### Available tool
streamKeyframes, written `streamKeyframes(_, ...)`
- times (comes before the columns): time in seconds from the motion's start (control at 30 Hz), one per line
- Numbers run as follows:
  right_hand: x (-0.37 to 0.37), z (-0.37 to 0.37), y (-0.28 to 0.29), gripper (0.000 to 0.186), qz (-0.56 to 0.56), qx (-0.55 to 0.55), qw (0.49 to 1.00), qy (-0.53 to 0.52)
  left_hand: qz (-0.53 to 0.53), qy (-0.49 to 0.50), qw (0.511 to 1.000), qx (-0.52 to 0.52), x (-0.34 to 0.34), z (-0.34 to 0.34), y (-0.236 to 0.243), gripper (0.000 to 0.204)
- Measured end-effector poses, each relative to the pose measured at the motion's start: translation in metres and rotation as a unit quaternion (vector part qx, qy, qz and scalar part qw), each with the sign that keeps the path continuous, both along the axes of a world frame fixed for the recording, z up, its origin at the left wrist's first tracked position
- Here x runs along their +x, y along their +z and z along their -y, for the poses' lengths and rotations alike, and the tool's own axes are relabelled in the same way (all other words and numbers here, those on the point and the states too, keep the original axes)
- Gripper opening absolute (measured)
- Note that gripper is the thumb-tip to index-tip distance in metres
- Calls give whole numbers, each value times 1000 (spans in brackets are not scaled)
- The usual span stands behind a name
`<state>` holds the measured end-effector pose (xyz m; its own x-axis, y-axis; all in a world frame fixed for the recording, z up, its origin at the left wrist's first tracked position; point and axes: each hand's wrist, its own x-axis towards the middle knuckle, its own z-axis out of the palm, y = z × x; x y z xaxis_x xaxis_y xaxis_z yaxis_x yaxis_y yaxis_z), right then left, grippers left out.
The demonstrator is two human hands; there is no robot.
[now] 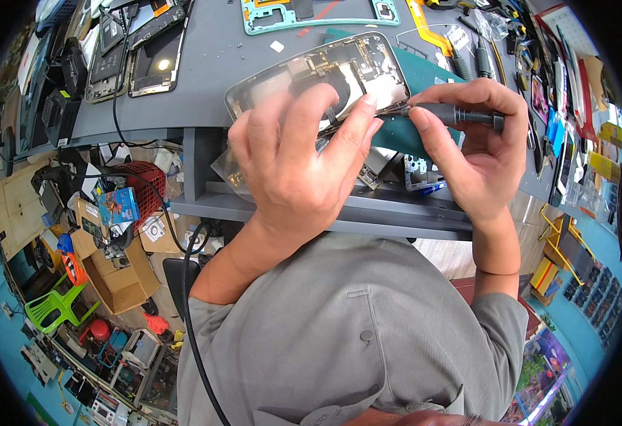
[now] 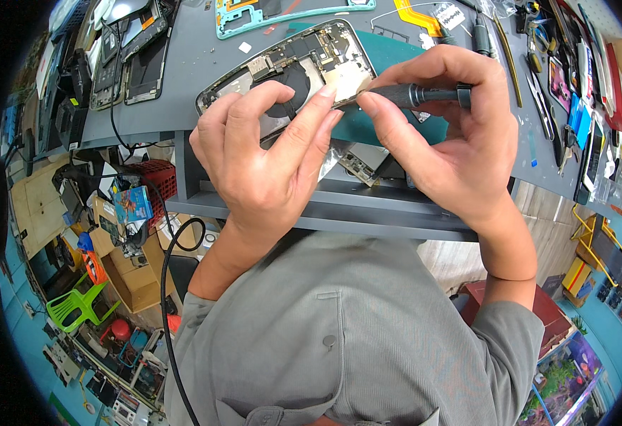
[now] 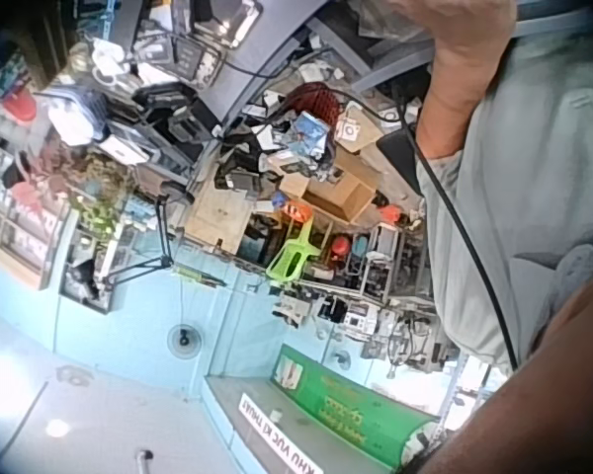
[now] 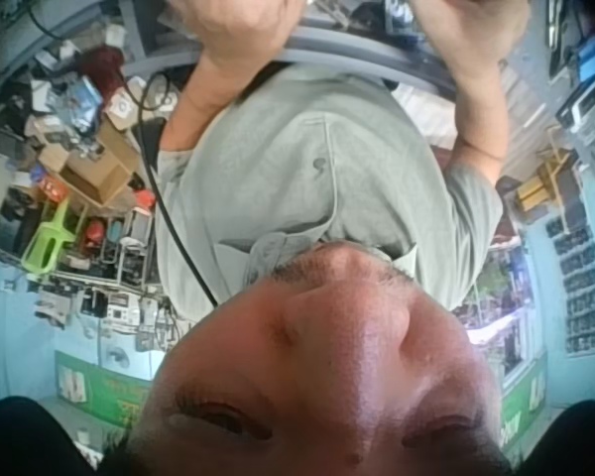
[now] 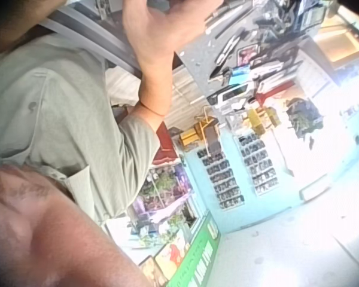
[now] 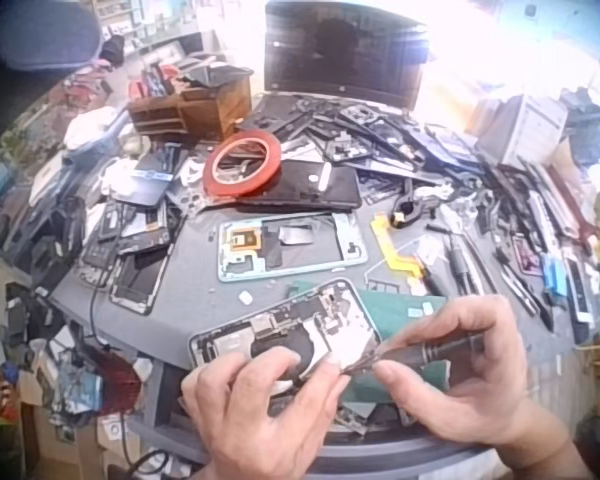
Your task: The person works on a disassembled smartphone, manipulating internal components and cables with their hands. They retrieve a small part from a plastic bag and use a screwdriver to tighten screws on the device's internal frame.
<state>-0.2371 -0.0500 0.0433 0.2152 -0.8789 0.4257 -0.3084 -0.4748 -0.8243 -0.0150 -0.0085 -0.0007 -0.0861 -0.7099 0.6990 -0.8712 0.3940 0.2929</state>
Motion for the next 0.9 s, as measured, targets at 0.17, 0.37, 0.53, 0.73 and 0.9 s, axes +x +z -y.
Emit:
streamKeyframes(0.17, 3, 0, 0, 57, -13, -20, 1000, -5, -2, -3, 1000, 4, 0, 0, 2, 37)
streamKeyframes(0.37, 4, -1, 1, 56, -28, -26, 999, -9, -7, -2, 1000, 5, -1, 0, 2, 36)
streamKeyframes(0.53, 5, -1, 1, 56, -33, -31, 999, -9, -5, -2, 1000, 13, -1, -1, 3, 36)
streamKeyframes(0.73, 5, -2, 12, 56, -87, -60, 993, 55, -9, -1, 1000, 9, -1, -1, 2, 38)
streamKeyframes(0.9, 7, 3, 37, 54, -196, -94, 971, 100, -12, -2, 1000, 1, -2, 0, 1, 42)
